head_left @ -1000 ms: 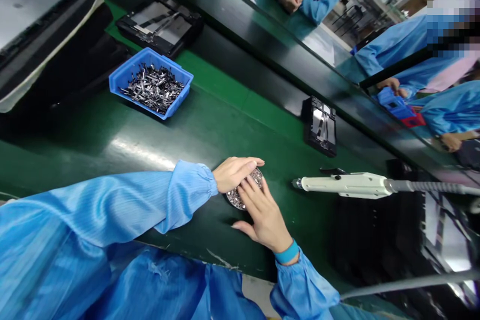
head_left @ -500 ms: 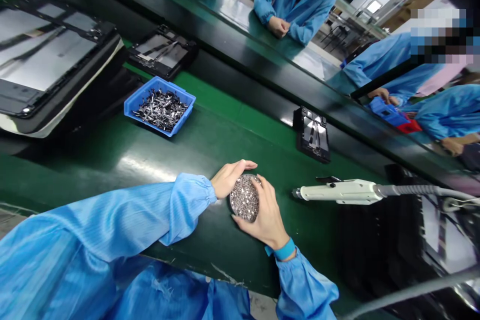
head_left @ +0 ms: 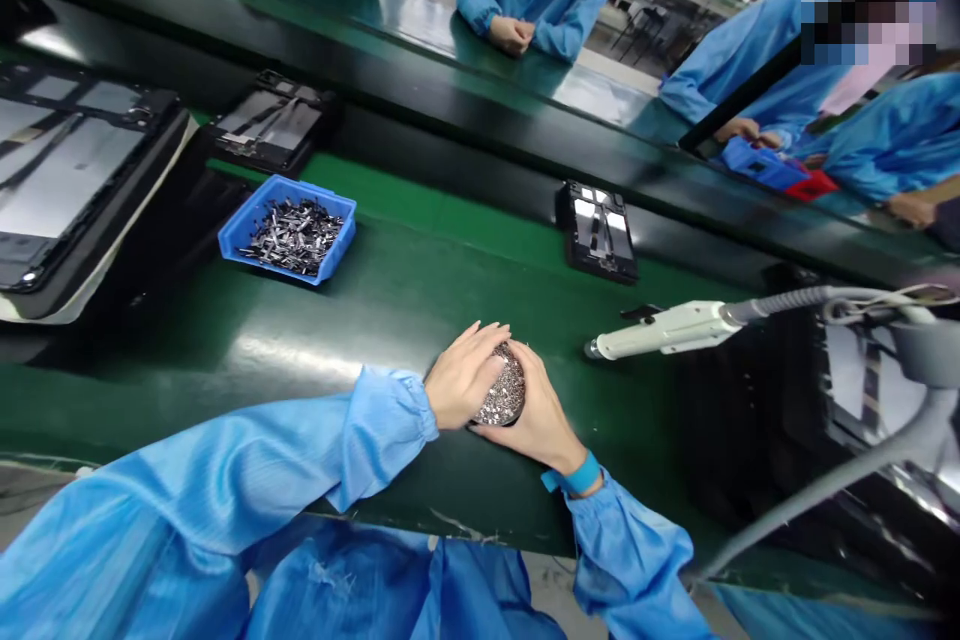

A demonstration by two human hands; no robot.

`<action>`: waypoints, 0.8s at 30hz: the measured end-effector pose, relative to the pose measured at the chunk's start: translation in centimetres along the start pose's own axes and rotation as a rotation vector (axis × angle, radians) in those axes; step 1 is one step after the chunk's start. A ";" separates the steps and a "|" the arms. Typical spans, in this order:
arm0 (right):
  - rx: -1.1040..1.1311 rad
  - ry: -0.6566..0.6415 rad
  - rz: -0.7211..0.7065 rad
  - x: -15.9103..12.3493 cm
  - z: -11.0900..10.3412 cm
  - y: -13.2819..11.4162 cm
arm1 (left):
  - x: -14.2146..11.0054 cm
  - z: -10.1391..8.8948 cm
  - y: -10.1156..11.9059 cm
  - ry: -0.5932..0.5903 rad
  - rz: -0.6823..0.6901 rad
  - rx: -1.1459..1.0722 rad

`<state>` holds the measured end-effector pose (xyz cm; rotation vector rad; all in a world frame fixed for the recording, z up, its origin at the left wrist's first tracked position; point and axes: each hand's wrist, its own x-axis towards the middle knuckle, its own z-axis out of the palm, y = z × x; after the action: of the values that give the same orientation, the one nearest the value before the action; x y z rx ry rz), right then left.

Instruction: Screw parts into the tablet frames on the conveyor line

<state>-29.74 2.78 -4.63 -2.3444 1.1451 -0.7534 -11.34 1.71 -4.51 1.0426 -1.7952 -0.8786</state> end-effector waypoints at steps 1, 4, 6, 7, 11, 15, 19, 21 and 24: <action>0.004 0.030 -0.001 0.0 0.0 -0.3 | -0.1 0.4 0.0 0.000 0.032 0.067; -0.023 0.103 -0.003 -0.2 0.0 -1.3 | -0.4 1.1 0.0 0.028 0.085 0.157; -0.058 0.141 -0.013 -0.2 0.0 -1.9 | -0.4 1.3 -0.1 0.043 0.102 0.152; -0.075 0.160 -0.018 -0.2 -0.1 -2.1 | -0.4 1.3 -0.1 0.050 0.104 0.146; -0.116 0.165 -0.018 0.1 -0.4 -2.8 | -0.3 1.2 -0.5 0.068 0.110 0.095; -0.124 0.164 -0.032 0.4 -0.9 -3.2 | -0.3 1.3 -0.8 0.057 0.117 0.060; -0.135 0.154 -0.020 0.5 -1.1 -3.1 | 0.0 1.4 -1.0 0.034 0.119 0.032; -0.136 0.169 -0.009 0.6 -1.0 -3.0 | 0.4 1.3 -0.9 -0.001 0.092 0.020; -0.152 0.201 0.045 0.3 -0.6 -3.1 | 1.0 1.0 -0.7 -0.049 0.045 -0.023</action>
<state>-28.16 4.28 -2.31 -2.3990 1.3798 -0.9325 -12.29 0.68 -5.13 0.9698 -1.8379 -0.9020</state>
